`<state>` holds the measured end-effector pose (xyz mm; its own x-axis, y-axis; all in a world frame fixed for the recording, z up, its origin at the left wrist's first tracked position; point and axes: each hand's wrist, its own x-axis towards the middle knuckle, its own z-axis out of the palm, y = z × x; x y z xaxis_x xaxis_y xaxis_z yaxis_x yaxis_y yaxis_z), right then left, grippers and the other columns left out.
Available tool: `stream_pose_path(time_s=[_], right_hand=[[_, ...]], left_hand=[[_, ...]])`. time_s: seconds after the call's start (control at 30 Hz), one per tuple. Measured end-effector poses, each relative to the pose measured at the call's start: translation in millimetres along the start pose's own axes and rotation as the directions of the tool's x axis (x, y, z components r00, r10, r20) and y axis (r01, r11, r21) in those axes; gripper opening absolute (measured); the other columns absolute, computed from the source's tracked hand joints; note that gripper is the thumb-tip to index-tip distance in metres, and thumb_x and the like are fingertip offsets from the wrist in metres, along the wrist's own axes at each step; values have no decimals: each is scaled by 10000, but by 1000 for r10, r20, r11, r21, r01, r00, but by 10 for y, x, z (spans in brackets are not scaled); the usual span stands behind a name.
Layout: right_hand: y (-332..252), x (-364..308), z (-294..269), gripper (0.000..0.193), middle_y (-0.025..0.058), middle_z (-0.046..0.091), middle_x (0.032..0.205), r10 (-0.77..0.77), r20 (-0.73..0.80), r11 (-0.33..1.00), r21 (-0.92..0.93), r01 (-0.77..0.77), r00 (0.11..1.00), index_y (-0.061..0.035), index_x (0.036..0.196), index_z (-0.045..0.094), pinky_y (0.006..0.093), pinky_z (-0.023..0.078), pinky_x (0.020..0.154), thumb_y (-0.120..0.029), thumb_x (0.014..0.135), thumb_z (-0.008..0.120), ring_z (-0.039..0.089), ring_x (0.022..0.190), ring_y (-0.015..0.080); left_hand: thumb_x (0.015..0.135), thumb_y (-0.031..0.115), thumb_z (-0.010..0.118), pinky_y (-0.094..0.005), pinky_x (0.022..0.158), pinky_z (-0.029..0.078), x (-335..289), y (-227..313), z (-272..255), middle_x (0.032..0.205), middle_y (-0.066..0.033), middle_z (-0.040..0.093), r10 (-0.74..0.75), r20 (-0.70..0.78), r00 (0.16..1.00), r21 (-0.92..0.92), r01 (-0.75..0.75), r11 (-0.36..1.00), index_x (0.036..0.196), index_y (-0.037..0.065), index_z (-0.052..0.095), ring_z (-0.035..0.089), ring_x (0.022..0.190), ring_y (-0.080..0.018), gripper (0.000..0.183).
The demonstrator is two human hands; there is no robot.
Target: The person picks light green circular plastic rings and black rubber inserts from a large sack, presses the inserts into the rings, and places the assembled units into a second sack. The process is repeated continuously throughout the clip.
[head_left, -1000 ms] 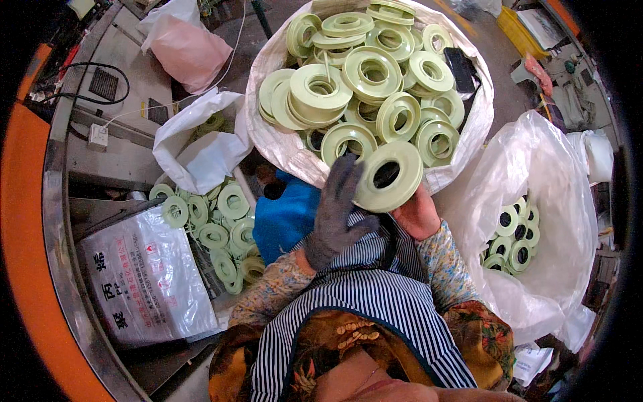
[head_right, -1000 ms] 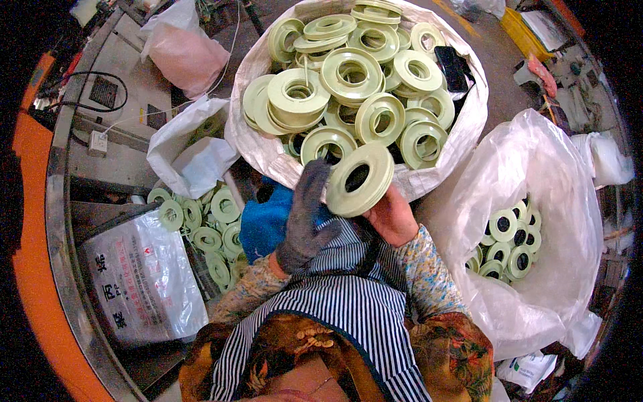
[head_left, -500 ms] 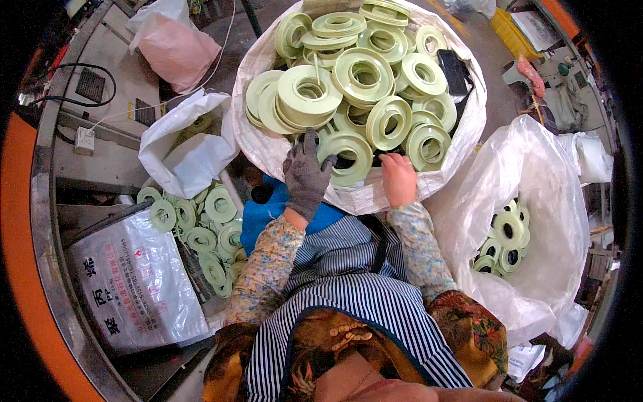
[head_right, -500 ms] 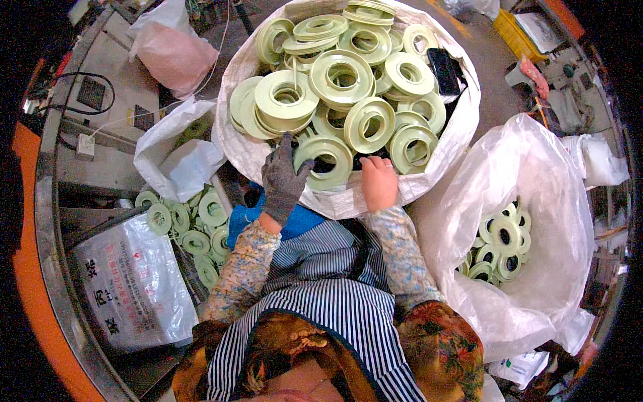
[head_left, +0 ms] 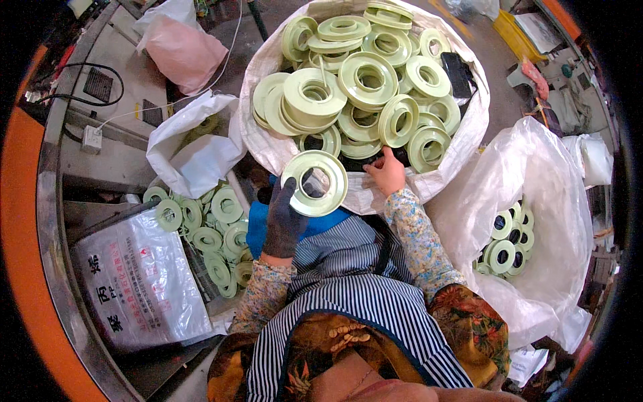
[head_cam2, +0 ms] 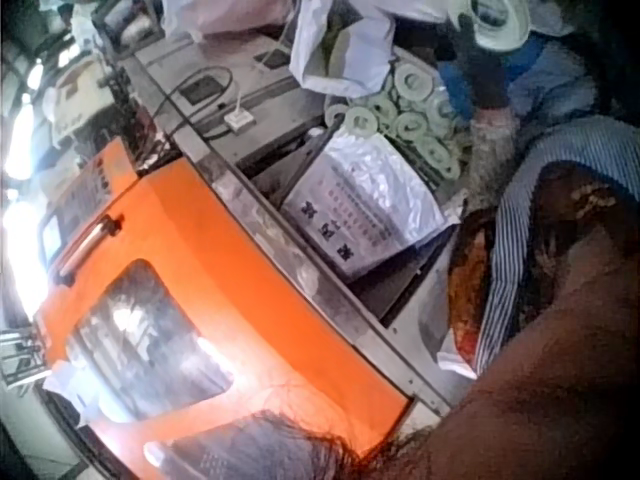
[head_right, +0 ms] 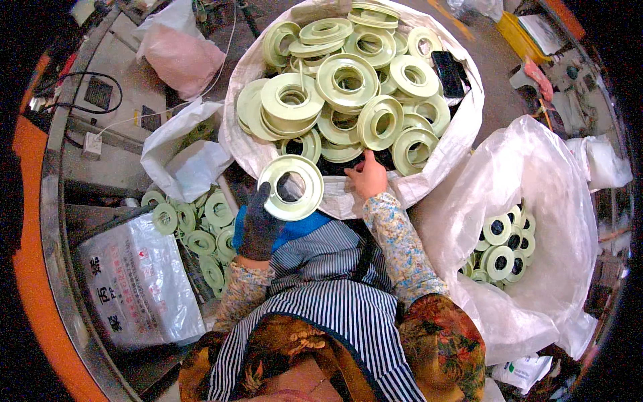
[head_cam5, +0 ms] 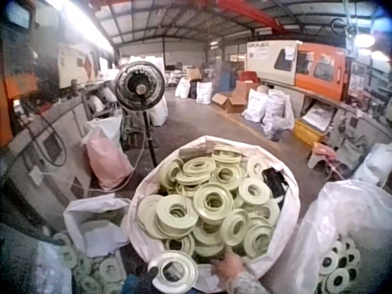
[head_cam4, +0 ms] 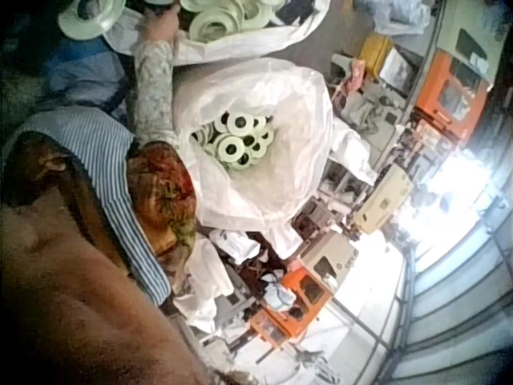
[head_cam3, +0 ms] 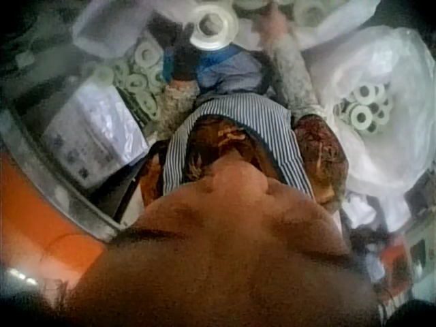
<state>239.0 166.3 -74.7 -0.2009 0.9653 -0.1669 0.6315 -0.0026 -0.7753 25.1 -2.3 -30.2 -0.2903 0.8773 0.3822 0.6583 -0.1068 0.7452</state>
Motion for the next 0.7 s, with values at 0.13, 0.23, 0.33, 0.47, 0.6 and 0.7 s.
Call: stream_pose_path(time_s=[0.13, 0.23, 0.33, 0.47, 0.6, 0.7], right_hand=[[51, -55, 30, 377, 92, 613, 899, -417, -91, 856, -372, 358, 904, -63, 994, 631, 421, 495, 754, -161, 668, 792, 591, 869, 313], [28, -94, 56, 244, 79, 577, 910, -657, -57, 697, -427, 576, 752, -65, 889, 641, 409, 481, 773, -127, 677, 743, 565, 901, 303], [-80, -166, 106, 121, 101, 569, 922, -737, 74, 558, -494, 666, 672, -57, 860, 624, 422, 480, 757, -99, 755, 666, 569, 901, 321], [-339, -303, -85, 70, 119, 568, 988, -500, -71, 824, -348, 448, 863, -44, 875, 603, 443, 488, 776, -81, 816, 608, 585, 904, 340], [-203, -313, 133, 242, 113, 569, 1019, -554, 112, 613, -616, 495, 825, -49, 1030, 559, 416, 543, 732, -114, 801, 601, 605, 922, 299], [-108, -285, 266, 269, 108, 571, 1029, -615, 39, 600, -626, 499, 788, -62, 1046, 559, 427, 552, 694, -142, 793, 602, 619, 911, 293]], left_hand=[[814, 99, 733, -374, 880, 539, -171, -42, 47, 1110, -216, 667, -34, 4, 999, 12, 34, 999, 1229, -36, 544, 679, 981, -298, 476], [783, 56, 745, -377, 898, 531, -199, -5, 81, 1117, -230, 658, -31, 46, 998, -17, 32, 999, 1234, -39, 544, 663, 1018, -316, 503], [775, 19, 743, -384, 911, 523, -206, 94, 53, 1144, -236, 641, 6, -3, 1000, -28, -6, 1000, 1230, -22, 551, 641, 1059, -338, 495], [821, -30, 686, -387, 918, 522, -182, 175, -2, 1197, -229, 619, -140, 46, 989, -256, 147, 956, 1232, -22, 536, 626, 1100, -313, 437], [955, 100, 562, -361, 961, 496, -297, -8, 181, 1225, -167, 611, -97, -65, 993, -296, 73, 952, 1280, -21, 510, 612, 1125, -255, 350], [998, 194, 508, -356, 990, 480, -252, 55, 199, 1249, -149, 597, -321, 80, 944, -557, 309, 771, 1306, -27, 495, 596, 1146, -245, 379]])
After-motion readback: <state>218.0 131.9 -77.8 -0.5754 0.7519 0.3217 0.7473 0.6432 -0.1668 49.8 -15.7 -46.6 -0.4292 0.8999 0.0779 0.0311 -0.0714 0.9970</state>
